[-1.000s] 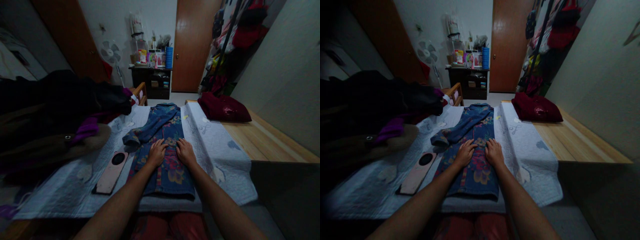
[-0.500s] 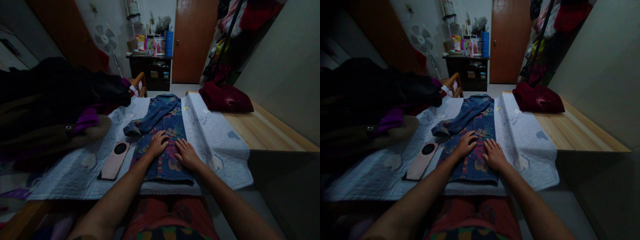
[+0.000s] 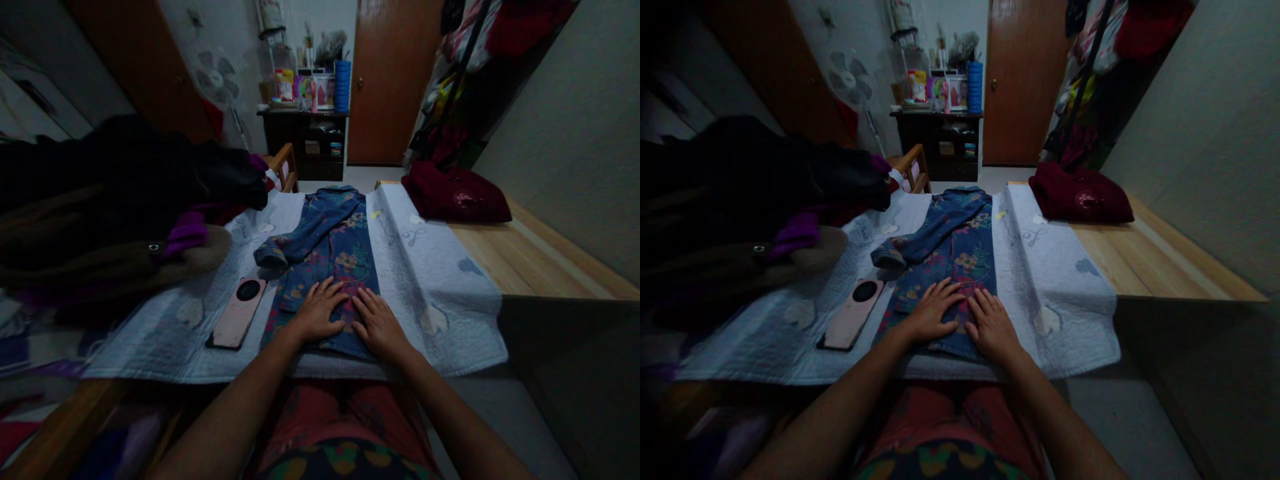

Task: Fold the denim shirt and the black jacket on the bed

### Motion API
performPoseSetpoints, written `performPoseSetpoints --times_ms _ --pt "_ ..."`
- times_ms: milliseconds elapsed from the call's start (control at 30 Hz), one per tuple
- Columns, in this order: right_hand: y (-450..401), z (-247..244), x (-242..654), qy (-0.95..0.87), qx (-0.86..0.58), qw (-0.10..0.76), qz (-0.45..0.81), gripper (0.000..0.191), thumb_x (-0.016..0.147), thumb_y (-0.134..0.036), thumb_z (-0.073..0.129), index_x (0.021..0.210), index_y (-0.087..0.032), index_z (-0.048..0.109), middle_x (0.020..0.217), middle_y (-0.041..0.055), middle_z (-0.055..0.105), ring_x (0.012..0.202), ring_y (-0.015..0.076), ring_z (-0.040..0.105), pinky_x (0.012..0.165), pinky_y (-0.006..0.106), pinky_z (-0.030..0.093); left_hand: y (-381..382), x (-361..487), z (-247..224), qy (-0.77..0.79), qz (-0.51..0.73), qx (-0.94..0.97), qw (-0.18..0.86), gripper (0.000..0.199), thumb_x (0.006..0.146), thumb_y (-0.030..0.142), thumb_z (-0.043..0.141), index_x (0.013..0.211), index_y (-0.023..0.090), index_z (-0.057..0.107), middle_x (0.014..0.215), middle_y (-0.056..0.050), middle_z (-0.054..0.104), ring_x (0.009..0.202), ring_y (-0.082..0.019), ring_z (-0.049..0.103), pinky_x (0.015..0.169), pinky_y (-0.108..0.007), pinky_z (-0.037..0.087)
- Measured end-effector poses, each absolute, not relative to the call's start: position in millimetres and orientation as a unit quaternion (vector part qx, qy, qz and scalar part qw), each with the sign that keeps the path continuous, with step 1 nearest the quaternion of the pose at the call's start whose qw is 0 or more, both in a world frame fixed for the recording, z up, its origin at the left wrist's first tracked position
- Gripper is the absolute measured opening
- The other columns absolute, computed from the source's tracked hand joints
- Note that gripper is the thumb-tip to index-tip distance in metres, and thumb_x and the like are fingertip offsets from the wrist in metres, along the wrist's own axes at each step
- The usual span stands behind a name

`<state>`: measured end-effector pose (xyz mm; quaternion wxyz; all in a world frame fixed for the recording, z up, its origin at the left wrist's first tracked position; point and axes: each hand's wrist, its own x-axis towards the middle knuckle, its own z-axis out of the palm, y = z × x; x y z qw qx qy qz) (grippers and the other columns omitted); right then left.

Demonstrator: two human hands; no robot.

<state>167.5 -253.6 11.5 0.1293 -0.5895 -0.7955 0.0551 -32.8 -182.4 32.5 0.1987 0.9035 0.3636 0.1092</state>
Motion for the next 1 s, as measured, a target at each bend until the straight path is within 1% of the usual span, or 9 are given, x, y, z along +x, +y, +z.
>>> performPoseSetpoints --times_ms 200,267,333,400,533,633,733,900,1000 --pt "-268 22 177 -0.795 -0.593 0.114 0.061 0.059 0.088 -0.04 0.053 0.143 -0.018 0.042 0.153 0.0112 0.031 0.141 0.0263 0.027 0.112 0.044 0.028 -188 -33 33 0.368 0.137 0.902 0.181 0.057 0.075 0.036 0.065 0.131 0.03 0.052 0.15 -0.003 0.038 0.144 -0.029 0.019 0.116 -0.054 0.013" --pt "-262 33 176 -0.787 -0.603 0.109 0.075 0.05 0.088 -0.037 0.052 0.135 -0.018 0.051 0.146 0.0113 0.043 0.134 0.0257 0.039 0.108 0.04 0.033 -189 -34 32 0.366 0.144 0.902 0.176 0.057 0.076 0.038 0.065 0.131 0.03 0.052 0.15 -0.003 0.038 0.143 -0.029 0.019 0.117 -0.054 0.013" --pt "-246 43 173 -0.771 -0.62 0.115 0.089 0.036 0.091 -0.033 0.048 0.12 -0.019 0.062 0.129 0.0106 0.06 0.119 0.0233 0.054 0.101 0.036 0.04 -189 -34 31 0.364 0.149 0.902 0.176 0.057 0.076 0.039 0.066 0.131 0.03 0.052 0.151 -0.003 0.038 0.143 -0.029 0.02 0.117 -0.054 0.013" --pt "-226 46 169 -0.755 -0.635 0.144 0.081 0.032 0.093 -0.027 0.041 0.113 -0.019 0.064 0.119 0.0102 0.065 0.111 0.0212 0.058 0.097 0.034 0.042 -189 -35 30 0.363 0.154 0.902 0.179 0.058 0.076 0.04 0.066 0.132 0.03 0.052 0.151 -0.003 0.037 0.143 -0.029 0.019 0.117 -0.054 0.012" --pt "-191 33 162 -0.757 -0.625 0.19 0.034 0.042 0.092 -0.023 0.04 0.132 -0.013 0.052 0.141 0.0126 0.049 0.131 0.0236 0.042 0.108 0.04 0.034 -188 -36 30 0.363 0.174 0.89 0.212 0.05 0.081 0.043 0.062 0.128 0.029 0.055 0.146 -0.004 0.045 0.142 -0.029 0.023 0.117 -0.055 0.015" --pt "-184 18 159 -0.77 -0.615 0.166 0.035 0.045 0.093 -0.03 0.043 0.135 -0.015 0.05 0.146 0.0109 0.043 0.136 0.0268 0.036 0.111 0.044 0.029 -183 -40 33 0.389 0.22 0.854 0.265 0.032 0.087 0.039 0.054 0.115 0.027 0.063 0.138 -0.004 0.052 0.136 -0.026 0.036 0.114 -0.048 0.028" --pt "-186 10 159 -0.773 -0.615 0.154 0.031 0.047 0.093 -0.035 0.045 0.136 -0.017 0.05 0.149 0.0093 0.04 0.138 0.0281 0.032 0.113 0.045 0.026 -171 -49 39 0.498 0.321 0.763 0.258 0.024 0.087 0.032 0.052 0.107 0.026 0.064 0.139 -0.005 0.046 0.131 -0.025 0.042 0.111 -0.044 0.035" --pt "-187 9 159 -0.77 -0.619 0.152 0.021 0.048 0.093 -0.035 0.045 0.137 -0.016 0.05 0.149 0.0084 0.04 0.137 0.0278 0.033 0.113 0.044 0.025 -140 -65 45 0.643 0.411 0.614 0.203 0.036 0.077 0.023 0.06 0.113 0.025 0.057 0.144 -0.007 0.026 0.138 -0.032 0.026 0.115 -0.05 0.025" --pt "-186 8 158 -0.771 -0.616 0.159 0.017 0.047 0.093 -0.034 0.045 0.136 -0.016 0.05 0.148 0.01 0.042 0.137 0.028 0.034 0.112 0.044 0.027 -126 -69 43 0.676 0.435 0.557 0.21 0.047 0.073 0.018 0.063 0.119 0.024 0.054 0.14 -0.008 0.022 0.135 -0.03 0.031 0.114 -0.047 0.028"
